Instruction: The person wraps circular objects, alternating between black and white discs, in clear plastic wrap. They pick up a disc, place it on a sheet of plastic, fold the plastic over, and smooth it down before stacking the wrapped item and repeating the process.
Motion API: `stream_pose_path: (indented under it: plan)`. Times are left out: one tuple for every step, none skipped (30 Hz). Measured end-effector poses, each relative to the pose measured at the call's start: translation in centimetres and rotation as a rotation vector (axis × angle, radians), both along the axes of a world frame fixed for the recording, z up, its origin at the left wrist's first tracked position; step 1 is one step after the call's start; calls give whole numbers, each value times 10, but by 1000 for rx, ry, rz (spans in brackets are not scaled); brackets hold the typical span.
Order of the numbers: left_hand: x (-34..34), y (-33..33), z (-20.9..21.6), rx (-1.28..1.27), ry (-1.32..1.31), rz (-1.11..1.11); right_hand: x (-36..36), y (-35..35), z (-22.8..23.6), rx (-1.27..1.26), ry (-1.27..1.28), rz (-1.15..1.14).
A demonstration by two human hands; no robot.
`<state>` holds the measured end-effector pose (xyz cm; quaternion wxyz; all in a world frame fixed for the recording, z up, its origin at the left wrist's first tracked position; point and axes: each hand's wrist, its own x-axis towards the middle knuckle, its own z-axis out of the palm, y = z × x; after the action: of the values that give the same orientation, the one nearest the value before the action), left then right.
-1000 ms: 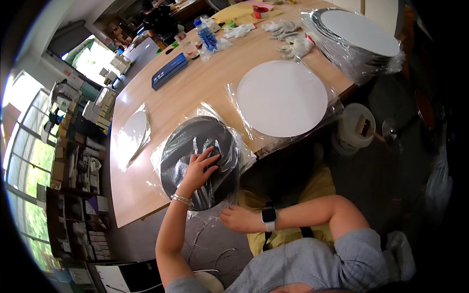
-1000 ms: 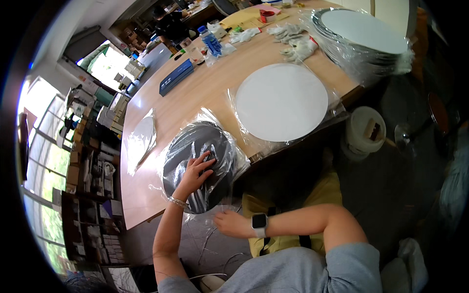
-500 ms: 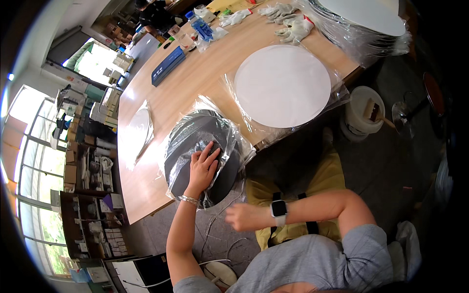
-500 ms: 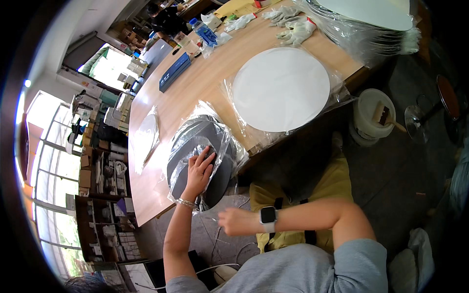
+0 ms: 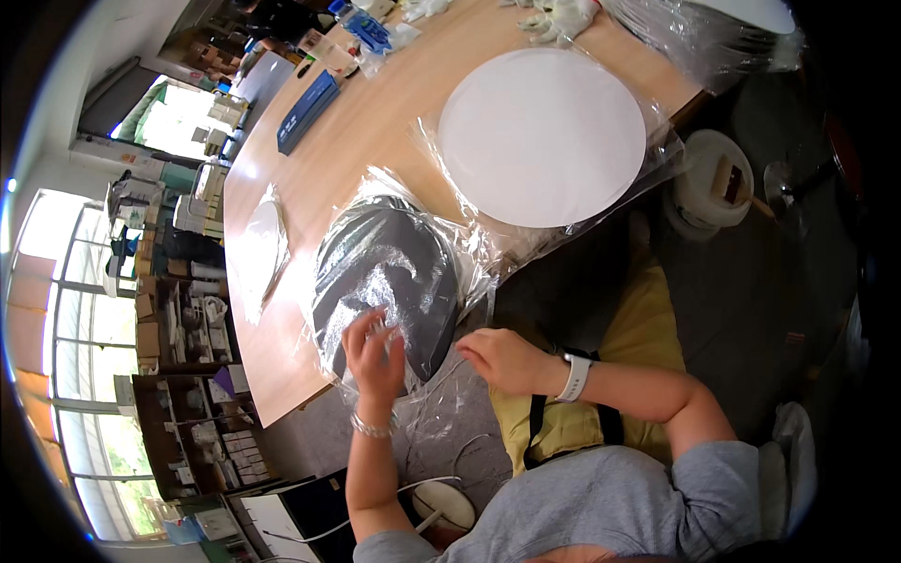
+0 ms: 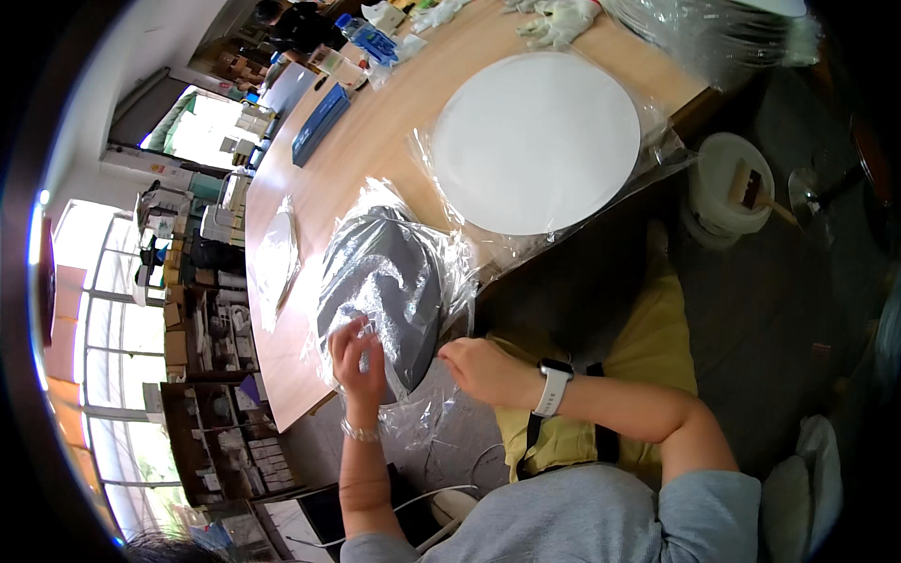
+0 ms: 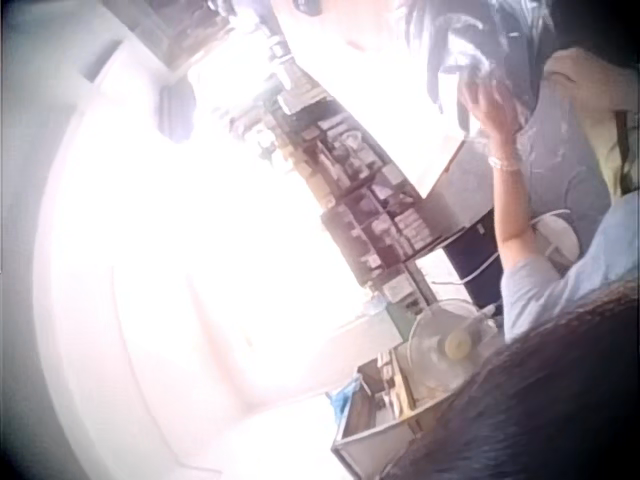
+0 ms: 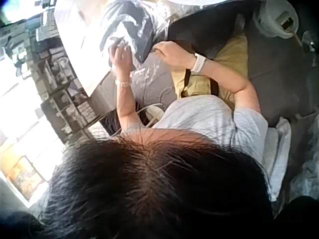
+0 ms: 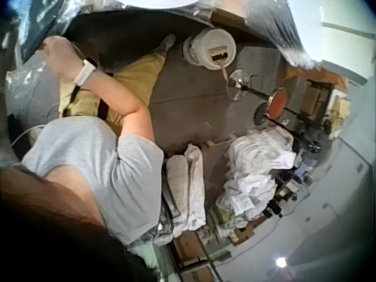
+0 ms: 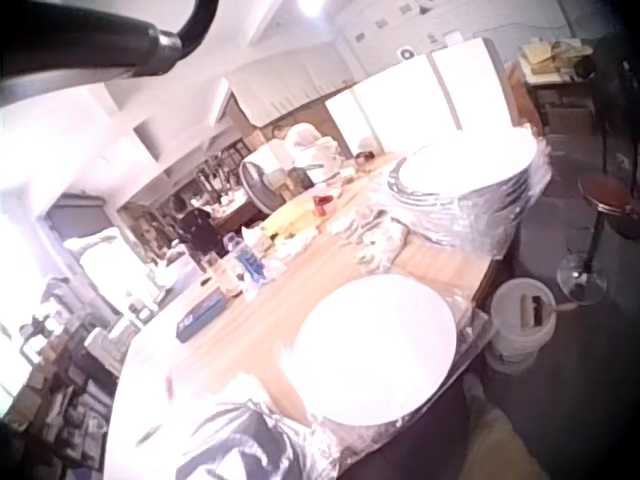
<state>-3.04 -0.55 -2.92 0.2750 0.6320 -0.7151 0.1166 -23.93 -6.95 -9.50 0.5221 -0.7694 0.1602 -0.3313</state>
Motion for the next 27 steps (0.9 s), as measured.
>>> stream_pose_path:
  plan:
    - [-15,11,1,104,99,-22,0,-1,-5,115,-29,-36]
    - [-32,18,3,210,201,-38,-2,-4,-2,249,7,10]
    - [-43,20,4,304,133,-65,-7,-8,9,382,45,59]
    - [-50,19,2,305,67,-30,-10,-12,13,512,81,107]
    - [-56,16,0,307,1,4,-8,-13,8,501,89,112]
    - [-58,15,-1,304,-70,35,-8,-15,7,554,84,141]
    - [-49,18,-10,319,-42,93,-9,-18,8,607,80,169]
    - [-47,19,-10,335,-3,108,-9,-20,7,660,76,197]
    - [-46,17,-9,344,35,124,-9,-23,6,663,83,231]
    - [-45,16,-9,353,74,140,-8,-24,3,710,76,251]
    - [-44,16,-10,376,104,157,-6,-24,0,758,69,271]
    - [-43,15,-8,395,106,159,-5,-25,-2,803,60,291]
    - [-43,13,-5,413,108,162,-4,-26,-4,862,45,309]
    - [-43,11,-2,432,110,164,-3,-26,-5,921,30,328]
    - [-42,11,-2,429,95,143,-3,-27,-6,978,16,346]
    - [-40,10,-1,427,81,121,-3,-27,-6,998,17,357]
    - [-40,9,-1,425,66,100,-3,-28,-6,1019,18,367]
    - [-40,8,0,422,55,97,-4,-28,-5,1037,19,376]
    - [-41,7,1,419,44,94,-4,-28,-5,1038,19,377]
    - [-42,7,1,417,34,91,-4,-28,-5,1039,18,378]
    - [-42,7,1,416,18,89,-4,-28,-5,1039,18,380]
    - [-41,8,1,416,3,86,-4,-28,-5,1038,18,383]
    - [-41,8,1,415,-13,84,-4,-28,-6,1037,18,386]
    - [-41,8,1,411,-18,79,-4,-28,-6,1037,19,387]
    - [-41,8,0,408,-24,75,-4,-28,-6,1033,19,387]
    - [-41,8,0,404,-29,71,-4,-28,-6,1030,19,388]
    - [-41,8,1,402,-37,69,-4,-28,-5,1025,20,390]
